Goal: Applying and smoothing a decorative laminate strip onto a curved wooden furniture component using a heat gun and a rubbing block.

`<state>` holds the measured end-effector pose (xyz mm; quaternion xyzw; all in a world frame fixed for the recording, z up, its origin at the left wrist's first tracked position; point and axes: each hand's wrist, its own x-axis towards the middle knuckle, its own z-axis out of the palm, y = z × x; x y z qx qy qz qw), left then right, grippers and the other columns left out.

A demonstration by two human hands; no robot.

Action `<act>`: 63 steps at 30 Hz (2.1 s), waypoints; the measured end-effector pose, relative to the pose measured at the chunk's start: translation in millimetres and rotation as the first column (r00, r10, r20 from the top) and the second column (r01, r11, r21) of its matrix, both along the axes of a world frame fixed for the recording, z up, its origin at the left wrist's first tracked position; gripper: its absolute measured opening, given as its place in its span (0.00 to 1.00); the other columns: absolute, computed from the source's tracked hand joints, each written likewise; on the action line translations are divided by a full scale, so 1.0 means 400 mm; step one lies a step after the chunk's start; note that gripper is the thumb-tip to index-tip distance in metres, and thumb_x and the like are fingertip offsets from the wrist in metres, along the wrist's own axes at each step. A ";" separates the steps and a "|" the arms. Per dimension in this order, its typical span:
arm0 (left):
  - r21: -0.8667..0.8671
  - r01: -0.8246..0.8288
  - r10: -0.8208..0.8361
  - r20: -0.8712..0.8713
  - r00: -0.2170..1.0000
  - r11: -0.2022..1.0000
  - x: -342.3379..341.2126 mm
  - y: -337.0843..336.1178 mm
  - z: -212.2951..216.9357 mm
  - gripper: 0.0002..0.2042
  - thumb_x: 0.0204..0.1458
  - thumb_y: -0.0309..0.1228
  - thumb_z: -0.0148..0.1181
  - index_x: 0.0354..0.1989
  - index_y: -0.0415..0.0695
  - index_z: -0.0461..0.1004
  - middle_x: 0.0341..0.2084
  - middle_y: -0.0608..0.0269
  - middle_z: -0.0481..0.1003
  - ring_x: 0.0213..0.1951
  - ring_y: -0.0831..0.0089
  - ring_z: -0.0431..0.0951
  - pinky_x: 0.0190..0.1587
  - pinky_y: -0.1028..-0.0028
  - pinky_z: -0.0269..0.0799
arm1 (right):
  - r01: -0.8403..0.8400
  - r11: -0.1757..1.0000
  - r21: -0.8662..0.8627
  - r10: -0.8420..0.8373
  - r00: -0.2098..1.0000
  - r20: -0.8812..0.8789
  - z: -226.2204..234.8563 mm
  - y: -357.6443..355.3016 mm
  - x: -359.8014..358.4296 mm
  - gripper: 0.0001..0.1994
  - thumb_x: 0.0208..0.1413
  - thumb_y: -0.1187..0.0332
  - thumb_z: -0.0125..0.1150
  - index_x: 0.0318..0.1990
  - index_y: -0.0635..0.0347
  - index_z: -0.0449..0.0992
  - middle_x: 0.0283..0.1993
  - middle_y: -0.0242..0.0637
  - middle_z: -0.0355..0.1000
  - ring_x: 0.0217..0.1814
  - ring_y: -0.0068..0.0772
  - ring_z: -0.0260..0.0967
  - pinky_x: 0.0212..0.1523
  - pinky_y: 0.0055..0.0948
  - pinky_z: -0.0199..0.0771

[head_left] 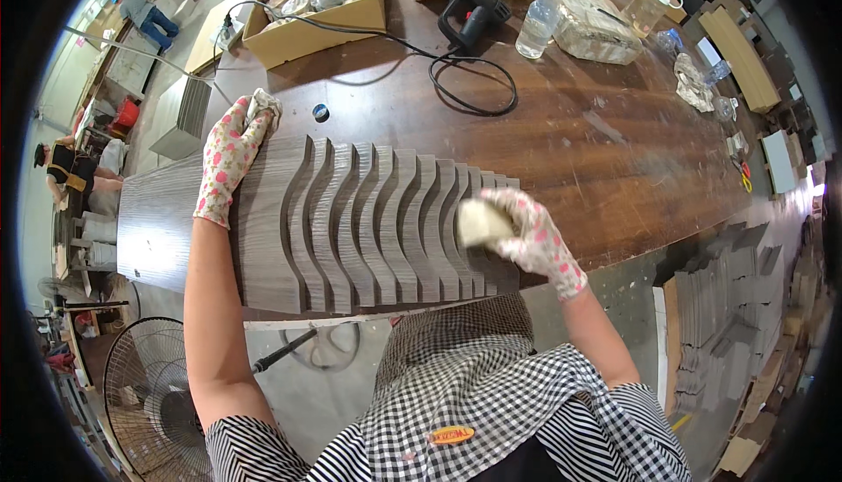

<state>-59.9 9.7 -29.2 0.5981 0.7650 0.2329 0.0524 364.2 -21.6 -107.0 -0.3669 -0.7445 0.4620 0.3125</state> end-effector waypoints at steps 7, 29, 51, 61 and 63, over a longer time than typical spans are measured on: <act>-0.009 0.017 -0.017 0.008 1.000 1.000 -0.016 0.003 -0.009 0.26 0.56 0.44 0.57 0.57 0.37 0.68 0.48 0.45 0.75 0.51 0.54 0.75 0.53 0.65 0.68 | -0.015 0.995 0.098 0.008 0.997 0.071 -0.013 -0.081 -0.026 0.30 0.35 0.78 0.60 0.54 0.59 0.72 0.52 0.41 0.72 0.54 0.42 0.68 0.59 0.39 0.66; 0.013 0.016 -0.016 0.018 1.000 1.000 -0.002 -0.002 -0.005 0.25 0.57 0.42 0.55 0.57 0.36 0.68 0.43 0.47 0.77 0.48 0.58 0.77 0.50 0.68 0.69 | -0.155 0.988 -0.019 0.153 0.986 -0.065 -0.016 -0.075 -0.033 0.32 0.34 0.72 0.66 0.55 0.61 0.71 0.51 0.44 0.72 0.56 0.45 0.69 0.59 0.38 0.67; 0.019 0.010 -0.014 0.257 0.966 1.000 -0.013 -0.007 -0.010 0.26 0.57 0.37 0.57 0.60 0.33 0.64 0.48 0.51 0.76 0.49 0.69 0.75 0.52 0.73 0.67 | 0.410 0.905 -0.112 -0.406 0.912 0.063 -0.102 -0.039 0.188 0.33 0.39 0.74 0.70 0.58 0.59 0.69 0.57 0.42 0.70 0.59 0.39 0.68 0.60 0.33 0.68; -0.051 -0.052 0.060 0.190 0.980 0.997 -0.035 -0.003 -0.004 0.27 0.58 0.36 0.58 0.61 0.31 0.62 0.49 0.54 0.74 0.48 0.74 0.73 0.50 0.77 0.67 | 0.348 0.911 0.219 -0.392 0.897 0.205 -0.158 -0.001 0.116 0.31 0.37 0.75 0.65 0.56 0.59 0.70 0.54 0.45 0.71 0.57 0.46 0.68 0.59 0.40 0.68; -0.045 -0.041 0.051 0.271 0.961 0.998 -0.038 -0.010 -0.009 0.27 0.58 0.35 0.58 0.61 0.31 0.62 0.49 0.54 0.74 0.48 0.74 0.73 0.51 0.77 0.67 | 0.078 0.994 -0.082 -0.047 0.944 0.327 -0.101 -0.044 0.158 0.31 0.38 0.74 0.66 0.57 0.59 0.70 0.55 0.43 0.71 0.57 0.45 0.69 0.59 0.39 0.68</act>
